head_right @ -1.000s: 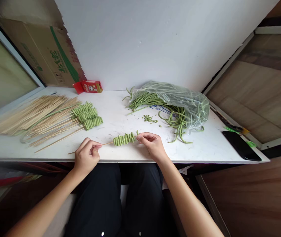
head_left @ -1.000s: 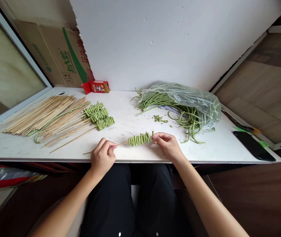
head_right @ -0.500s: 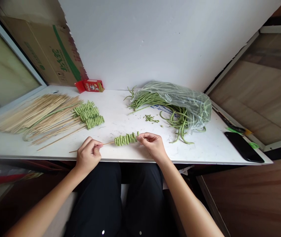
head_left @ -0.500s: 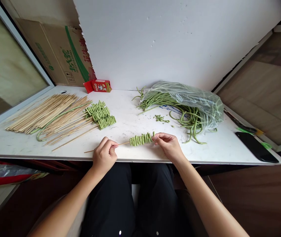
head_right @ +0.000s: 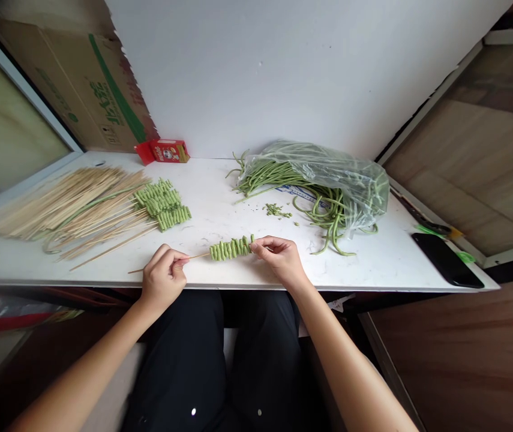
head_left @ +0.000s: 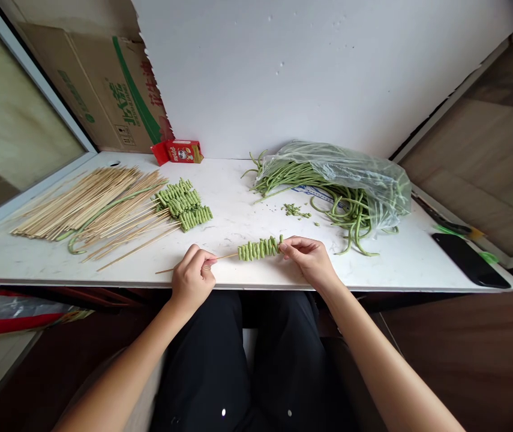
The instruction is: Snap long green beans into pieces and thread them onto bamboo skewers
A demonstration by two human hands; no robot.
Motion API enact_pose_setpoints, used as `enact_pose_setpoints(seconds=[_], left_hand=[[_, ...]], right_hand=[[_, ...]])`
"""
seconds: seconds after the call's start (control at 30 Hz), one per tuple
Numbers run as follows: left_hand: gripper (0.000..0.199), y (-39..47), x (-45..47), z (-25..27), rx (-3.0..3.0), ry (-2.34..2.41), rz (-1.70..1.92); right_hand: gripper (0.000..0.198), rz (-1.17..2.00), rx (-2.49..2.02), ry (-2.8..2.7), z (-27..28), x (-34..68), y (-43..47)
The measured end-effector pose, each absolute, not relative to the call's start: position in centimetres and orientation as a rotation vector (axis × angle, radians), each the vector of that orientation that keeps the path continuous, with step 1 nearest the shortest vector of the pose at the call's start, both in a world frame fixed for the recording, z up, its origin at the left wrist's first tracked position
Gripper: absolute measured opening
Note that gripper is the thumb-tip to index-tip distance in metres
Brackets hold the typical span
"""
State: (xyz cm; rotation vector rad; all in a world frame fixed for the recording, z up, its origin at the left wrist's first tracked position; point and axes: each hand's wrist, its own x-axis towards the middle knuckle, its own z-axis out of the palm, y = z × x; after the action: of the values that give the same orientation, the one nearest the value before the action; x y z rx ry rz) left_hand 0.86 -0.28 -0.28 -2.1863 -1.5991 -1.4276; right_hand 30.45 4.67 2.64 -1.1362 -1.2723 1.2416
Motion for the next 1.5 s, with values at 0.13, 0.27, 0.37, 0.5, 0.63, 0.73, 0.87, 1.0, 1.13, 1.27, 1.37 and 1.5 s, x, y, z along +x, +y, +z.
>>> enact_pose_setpoints(seconds=[0.13,0.27,0.37,0.5,0.63,0.73,0.87,1.0,1.13,1.27,1.37,1.5], left_hand=[[0.029,-0.3,0.8,-0.3,-2.194,-1.597,-1.441],[0.029,-0.3,0.8,-0.3,-2.199,-1.595,-1.434],[0.029,-0.3,0.7,-0.3,-2.203,-1.586,-1.434],[0.028,-0.4,0.8,-0.2,-2.209,-1.580,-1.452],[0.028,-0.4,0.8,-0.2,-2.217,-1.589,-1.446],[0.028,-0.4,0.7,-0.1,-2.223,-1.607,-1.428],[0.027,-0.3,0.7,-0.2,-2.222,-1.600,-1.421],[0.026,-0.4,0.8,-0.1,-2.223,-1.603,-1.417],[0.024,-0.4,0.9,-0.1,-2.230,-1.609,-1.451],[0.021,-0.4,0.9,0.0,-2.204,-1.624,-1.505],[0.021,-0.2,0.5,0.3,-2.185,-1.660,-1.559],[0.020,0.8,-1.5,1.7,-2.066,-1.699,-1.527]], right_hand=[[0.026,1.237,-1.126,-1.281,2.7,30.4,4.6],[0.026,1.248,-1.127,-1.288,2.8,30.3,4.6],[0.030,1.260,-1.131,-1.291,2.8,30.3,4.6],[0.035,1.276,-1.134,-1.300,3.1,30.3,4.5],[0.037,1.271,-1.136,-1.319,3.3,30.2,4.4],[0.039,1.266,-1.144,-1.325,3.4,30.1,4.3],[0.040,1.274,-1.145,-1.325,3.7,30.0,4.3],[0.036,1.307,-1.147,-1.327,3.6,30.2,4.4],[0.035,1.302,-1.159,-1.287,2.9,30.5,4.6],[0.044,1.374,-1.048,-1.144,2.7,30.6,5.1],[0.045,1.413,-1.016,-0.976,2.9,30.9,5.4],[0.039,1.441,-1.012,-0.897,2.9,31.2,5.7]])
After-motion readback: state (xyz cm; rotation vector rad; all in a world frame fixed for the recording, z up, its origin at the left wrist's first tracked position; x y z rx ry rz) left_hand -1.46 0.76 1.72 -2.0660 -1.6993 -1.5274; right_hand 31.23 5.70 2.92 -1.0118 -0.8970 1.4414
